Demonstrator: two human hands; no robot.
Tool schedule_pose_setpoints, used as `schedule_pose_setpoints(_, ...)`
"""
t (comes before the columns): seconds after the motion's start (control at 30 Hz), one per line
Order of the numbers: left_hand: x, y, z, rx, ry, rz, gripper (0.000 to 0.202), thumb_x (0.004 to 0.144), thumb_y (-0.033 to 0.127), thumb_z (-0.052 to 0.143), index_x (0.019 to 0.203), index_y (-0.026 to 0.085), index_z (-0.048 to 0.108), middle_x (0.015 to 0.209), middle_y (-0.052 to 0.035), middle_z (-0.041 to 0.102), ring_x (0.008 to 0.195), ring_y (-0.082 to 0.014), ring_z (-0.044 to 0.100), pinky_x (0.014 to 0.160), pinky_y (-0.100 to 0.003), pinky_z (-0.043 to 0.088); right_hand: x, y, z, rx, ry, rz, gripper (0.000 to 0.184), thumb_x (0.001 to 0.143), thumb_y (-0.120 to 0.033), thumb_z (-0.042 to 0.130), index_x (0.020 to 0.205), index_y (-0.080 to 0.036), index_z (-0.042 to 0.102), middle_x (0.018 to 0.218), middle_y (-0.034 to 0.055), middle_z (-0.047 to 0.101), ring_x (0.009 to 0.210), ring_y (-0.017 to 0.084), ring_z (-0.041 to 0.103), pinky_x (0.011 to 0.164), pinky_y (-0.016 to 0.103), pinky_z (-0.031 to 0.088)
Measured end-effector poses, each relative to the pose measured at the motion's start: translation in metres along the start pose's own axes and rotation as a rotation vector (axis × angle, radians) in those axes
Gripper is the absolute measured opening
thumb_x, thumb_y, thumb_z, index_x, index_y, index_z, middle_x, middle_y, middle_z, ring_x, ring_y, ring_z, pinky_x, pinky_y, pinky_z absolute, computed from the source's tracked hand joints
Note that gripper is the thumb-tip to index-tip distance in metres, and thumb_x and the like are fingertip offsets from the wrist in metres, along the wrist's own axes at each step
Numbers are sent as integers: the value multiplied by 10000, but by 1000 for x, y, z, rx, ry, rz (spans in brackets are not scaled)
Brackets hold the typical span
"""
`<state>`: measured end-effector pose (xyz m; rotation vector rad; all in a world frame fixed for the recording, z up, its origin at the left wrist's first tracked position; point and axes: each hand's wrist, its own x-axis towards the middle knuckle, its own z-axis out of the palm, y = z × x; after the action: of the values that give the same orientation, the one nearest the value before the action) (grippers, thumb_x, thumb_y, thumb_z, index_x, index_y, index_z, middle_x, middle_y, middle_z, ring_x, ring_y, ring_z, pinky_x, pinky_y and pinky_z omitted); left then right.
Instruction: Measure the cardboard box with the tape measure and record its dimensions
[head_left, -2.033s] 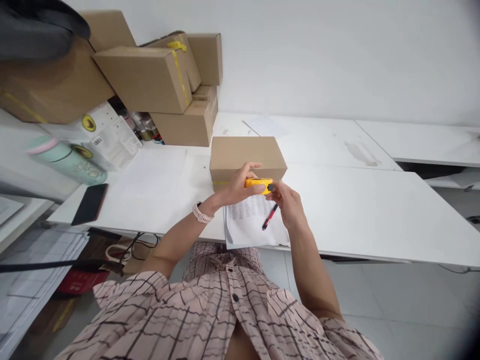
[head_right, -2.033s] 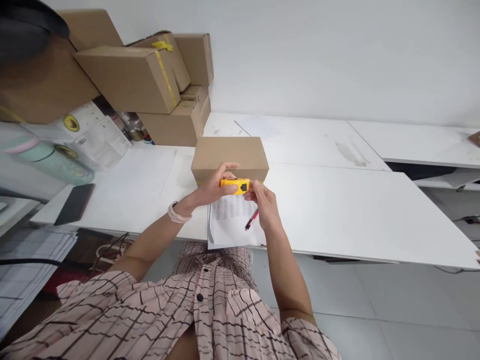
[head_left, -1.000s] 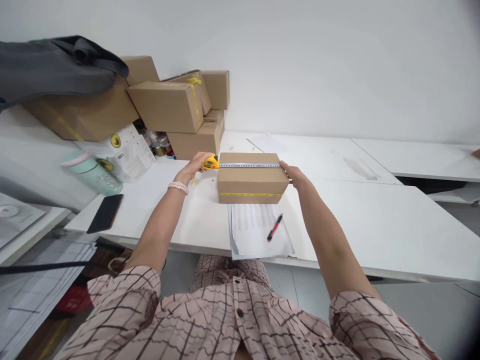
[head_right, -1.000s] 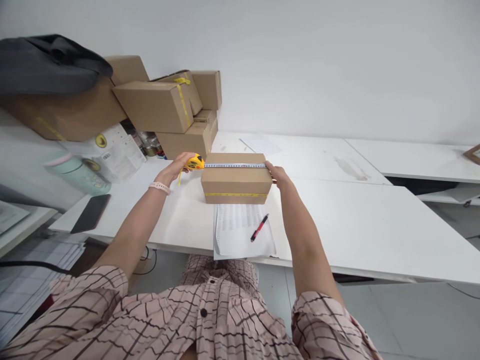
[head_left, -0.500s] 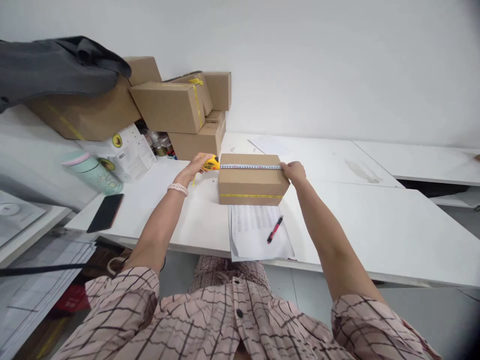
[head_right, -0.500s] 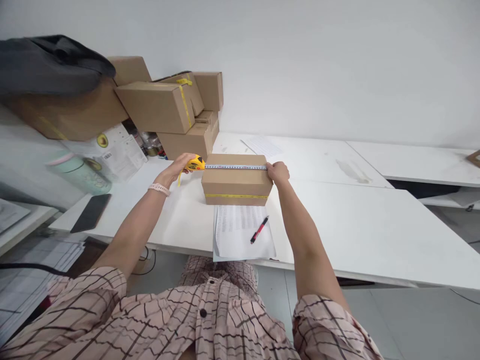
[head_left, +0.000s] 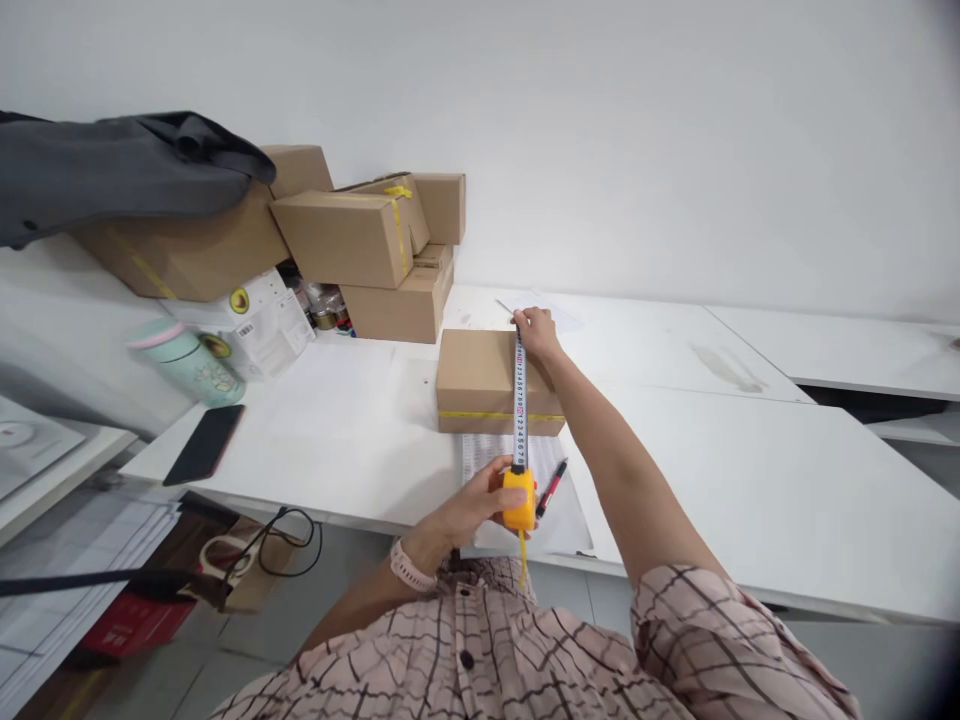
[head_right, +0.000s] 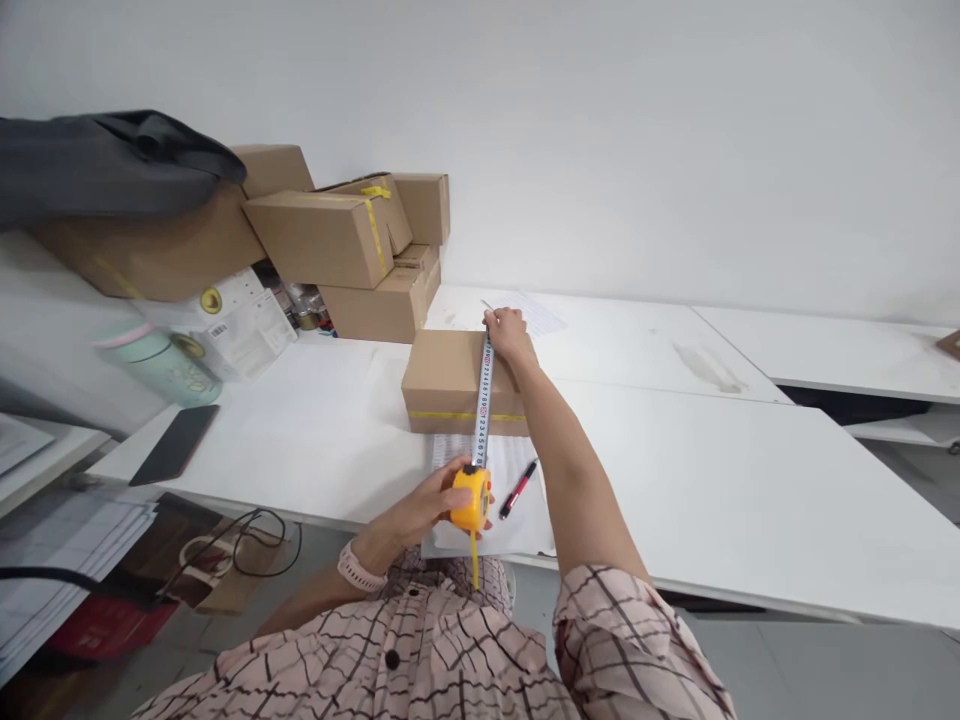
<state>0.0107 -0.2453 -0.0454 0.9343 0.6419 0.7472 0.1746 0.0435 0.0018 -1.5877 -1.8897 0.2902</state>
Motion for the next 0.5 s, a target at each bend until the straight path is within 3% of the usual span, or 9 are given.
schedule_pose_setpoints(0.17,12,20,2,-129,0,28,621,763,571,794,1157,182,512,994,-81,676,747,-249,747,657,-367,594,3,0,2,-40,-134,177,437,1010,-483,378,876,-212,694,1044,146,744,1117,322,612,1034,455,414)
schedule_pose_setpoints(0.5,11,12,20,-152,80,12,584,775,564,765,1143,173,533,962,-71,679,774,-250,757,675,-363,618,-10,-15,-12,-87,-188,169,417,1000,-480,401,719,-231,582,828,105,743,1001,315,677,1058,453,378)
